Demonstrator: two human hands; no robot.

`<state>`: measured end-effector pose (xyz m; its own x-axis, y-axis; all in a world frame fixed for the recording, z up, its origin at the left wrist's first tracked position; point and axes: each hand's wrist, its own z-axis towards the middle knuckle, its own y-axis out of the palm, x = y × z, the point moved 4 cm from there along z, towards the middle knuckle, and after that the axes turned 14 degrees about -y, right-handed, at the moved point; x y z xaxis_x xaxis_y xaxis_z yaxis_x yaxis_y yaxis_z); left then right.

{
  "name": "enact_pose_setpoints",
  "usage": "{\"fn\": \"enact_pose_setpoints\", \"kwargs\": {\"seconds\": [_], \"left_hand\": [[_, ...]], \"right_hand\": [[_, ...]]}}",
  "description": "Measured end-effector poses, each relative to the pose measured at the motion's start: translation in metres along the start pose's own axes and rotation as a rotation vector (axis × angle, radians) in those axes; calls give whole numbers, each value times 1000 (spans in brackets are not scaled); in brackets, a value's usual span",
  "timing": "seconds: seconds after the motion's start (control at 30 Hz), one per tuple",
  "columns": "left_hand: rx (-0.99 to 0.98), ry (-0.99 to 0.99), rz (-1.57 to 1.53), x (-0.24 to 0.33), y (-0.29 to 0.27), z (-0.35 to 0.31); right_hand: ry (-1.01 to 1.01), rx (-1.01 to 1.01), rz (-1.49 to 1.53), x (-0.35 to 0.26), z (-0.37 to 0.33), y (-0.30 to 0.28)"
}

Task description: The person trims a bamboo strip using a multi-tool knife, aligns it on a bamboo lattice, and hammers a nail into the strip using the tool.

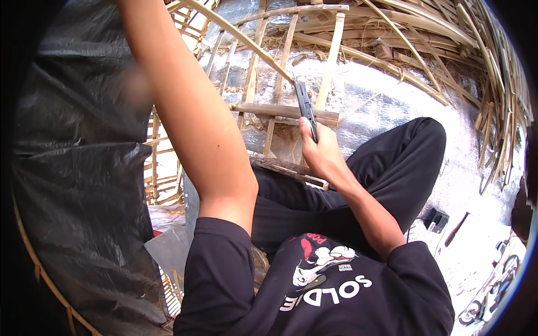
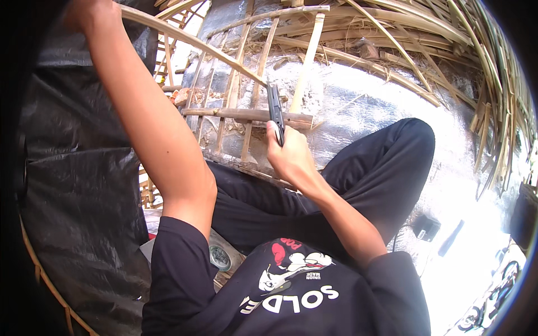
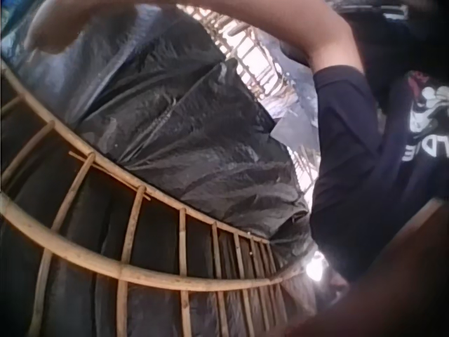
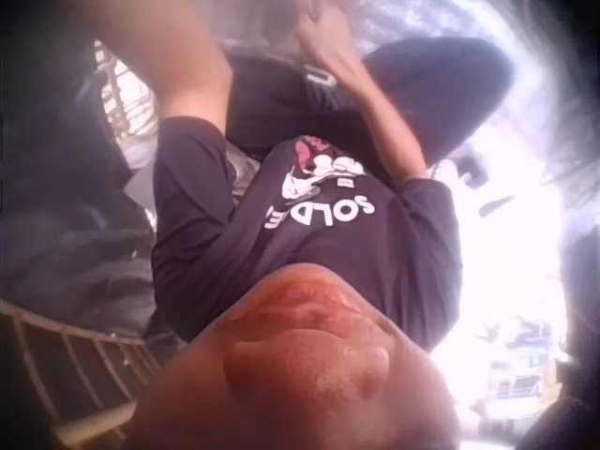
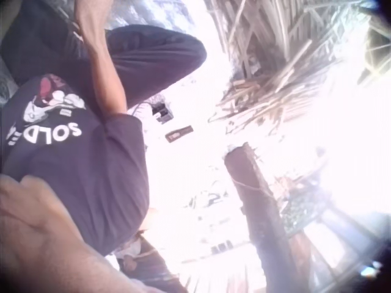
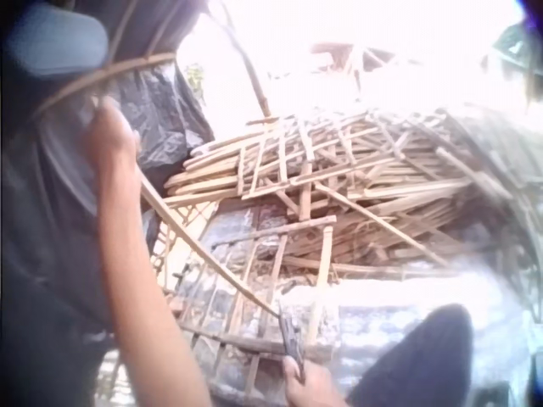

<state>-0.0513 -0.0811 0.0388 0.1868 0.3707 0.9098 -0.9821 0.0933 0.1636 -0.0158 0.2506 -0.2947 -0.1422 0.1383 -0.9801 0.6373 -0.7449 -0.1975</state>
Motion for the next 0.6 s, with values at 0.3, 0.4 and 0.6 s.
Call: {"fn": "enact_pose_setpoints", "kwargs": {"seconds": [0.3,0.4,0.6], "left_hand": [[2,-13,-14,0,-1,2],[5,-8,-2,1,-2,5],[14,-20,11,-12,-9,5]], "right_hand": [[-256,124,323,-31,-7,-18],[68,-129,-45,-3,0,4],[18,16,107,-10,-5,-15]]}}
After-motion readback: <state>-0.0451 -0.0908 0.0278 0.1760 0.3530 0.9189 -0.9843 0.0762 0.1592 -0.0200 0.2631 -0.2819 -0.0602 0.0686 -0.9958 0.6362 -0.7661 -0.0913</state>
